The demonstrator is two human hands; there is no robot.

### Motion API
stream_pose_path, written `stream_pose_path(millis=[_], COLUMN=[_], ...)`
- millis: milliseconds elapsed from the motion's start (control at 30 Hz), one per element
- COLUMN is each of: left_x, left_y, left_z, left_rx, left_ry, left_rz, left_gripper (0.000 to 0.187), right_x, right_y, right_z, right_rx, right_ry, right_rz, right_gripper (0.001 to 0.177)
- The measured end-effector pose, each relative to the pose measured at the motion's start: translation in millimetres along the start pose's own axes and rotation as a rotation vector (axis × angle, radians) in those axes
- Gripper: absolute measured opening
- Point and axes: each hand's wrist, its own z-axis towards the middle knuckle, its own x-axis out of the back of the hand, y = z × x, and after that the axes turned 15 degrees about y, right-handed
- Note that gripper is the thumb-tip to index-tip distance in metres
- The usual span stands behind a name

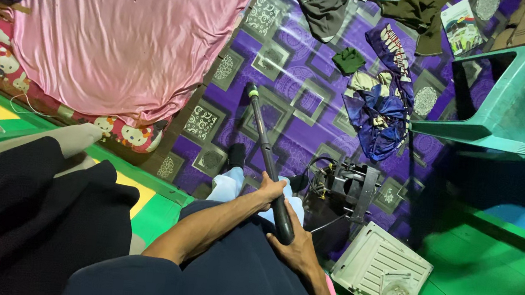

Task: The person sits on the floor, picks up books, wipes them with a cloth, and places them on a nearby surface. Then, the person uses a vacuum cleaner to clean the floor.

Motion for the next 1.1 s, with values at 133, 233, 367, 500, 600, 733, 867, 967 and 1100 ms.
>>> stream_pose_path(millis=[133,233,367,500,600,733,867,967,1100], left_x=[-2,2,9,19,30,45,53,65,82], left_y=[3,20,46,77,107,128,126,123,126], left_z=[18,30,54,88,102,109,120,119,99], left_rx=[-0.104,-0.141,-0.19,-0.22,-0.19,-0.138,-0.322,-0.294,-0.308], left_ry=[0.027,0.094,0.112,0.06,-0.039,-0.097,-0.144,-0.225,-0.292], left_rz=[-0.067,-0.065,-0.126,-0.224,-0.294,-0.296,-0.246,-0.292,-0.354], left_gripper=[0.079,0.078,0.058,0.045,0.043,0.037,0.032,0.031,0.036], right_x=[-3,-13,-29,-42,-47,-52,-59,-65,-74], right_y=[-4,2,3,-16,-30,-39,-44,-45,-43], right_z=[13,27,55,89,110,134,157,174,187], right_rx=[-0.035,0.191,0.434,0.139,0.145,0.292,0.155,0.193,0.275], right_ry=[-0.019,0.06,0.148,0.064,0.052,0.084,0.054,0.069,0.108], right_rz=[-0.019,0.018,0.025,-0.04,-0.006,0.013,-0.039,-0.093,-0.12], right_gripper=[0.101,0.101,0.103,0.104,0.105,0.103,0.102,0.105,0.102])
